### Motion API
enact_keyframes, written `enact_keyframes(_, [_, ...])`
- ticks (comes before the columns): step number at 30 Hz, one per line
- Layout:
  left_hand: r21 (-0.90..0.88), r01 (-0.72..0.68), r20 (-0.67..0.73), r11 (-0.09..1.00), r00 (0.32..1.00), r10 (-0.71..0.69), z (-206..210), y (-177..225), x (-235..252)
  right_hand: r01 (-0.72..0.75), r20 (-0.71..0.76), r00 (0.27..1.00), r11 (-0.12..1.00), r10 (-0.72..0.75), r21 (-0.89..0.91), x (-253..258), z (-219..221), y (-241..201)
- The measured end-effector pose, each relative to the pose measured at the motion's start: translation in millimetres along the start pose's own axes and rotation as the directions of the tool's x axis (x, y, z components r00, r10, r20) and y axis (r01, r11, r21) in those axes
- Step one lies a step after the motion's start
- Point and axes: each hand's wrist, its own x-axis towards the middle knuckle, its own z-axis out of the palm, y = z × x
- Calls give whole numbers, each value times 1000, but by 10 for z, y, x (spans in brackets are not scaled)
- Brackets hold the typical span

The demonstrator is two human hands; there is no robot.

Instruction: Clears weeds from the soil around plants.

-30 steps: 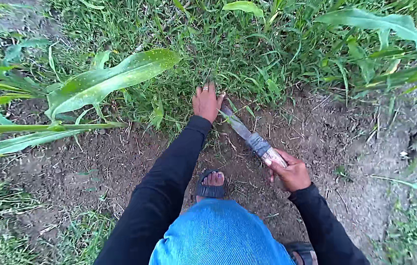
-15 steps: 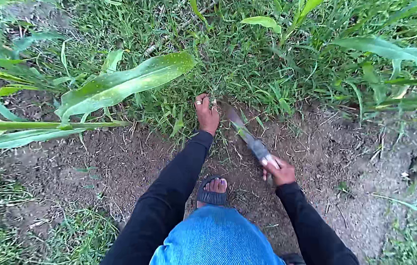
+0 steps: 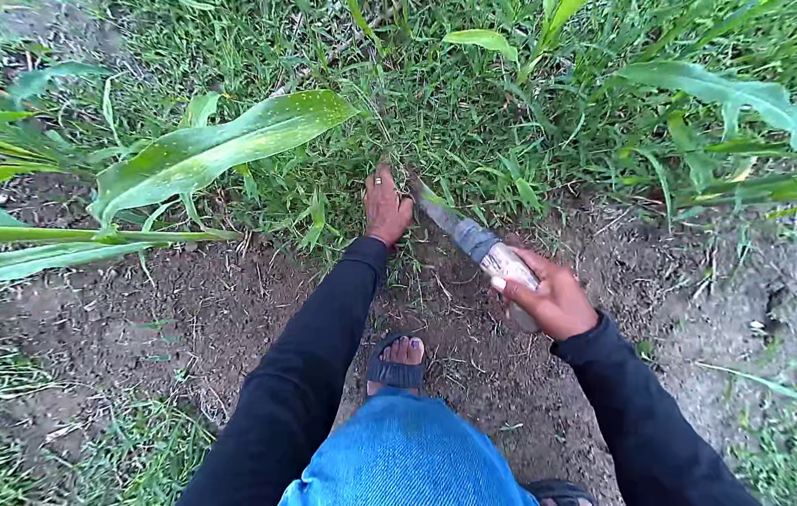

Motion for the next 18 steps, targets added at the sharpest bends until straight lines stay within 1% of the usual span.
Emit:
enact_keyframes(2, [34,31,53,999,998,-32,-39,53,2,-47,-18,999,979,51,201,-229,-95,615])
enact_keyframes(4, [176,-9,98,984,995,-9,-71,171,41,-118,-66,986,918,154,377,-624,-238,1095])
enact_keyframes(5, [264,-31,112,964,994,2,-64,215,50,-168,-79,972,889,221,425,-855,-304,1263])
enact_keyframes(7, [376,-83,147,923,989,29,-3,267,95,-279,-66,937,850,343,447,-1264,-406,1470])
enact_keyframes(9, [435,-158,209,886,975,72,60,306,193,-361,-34,912,838,409,408,-1492,-447,1569])
enact_keyframes(11, [415,-220,257,883,959,118,94,261,240,-394,-39,896,832,442,391,-1534,-360,1615])
enact_keyframes(12, [384,-236,271,893,953,136,92,226,247,-403,-47,887,819,460,409,-1498,-273,1623])
enact_keyframes(13, [343,-219,284,914,951,121,70,205,252,-411,-54,876,800,479,436,-1439,-165,1632])
enact_keyframes(16, [191,-64,308,980,951,2,-34,146,266,-425,-91,840,753,535,502,-1255,231,1606])
enact_keyframes(18, [92,-13,300,996,954,-15,-79,98,195,-442,-78,830,738,552,510,-1203,402,1574])
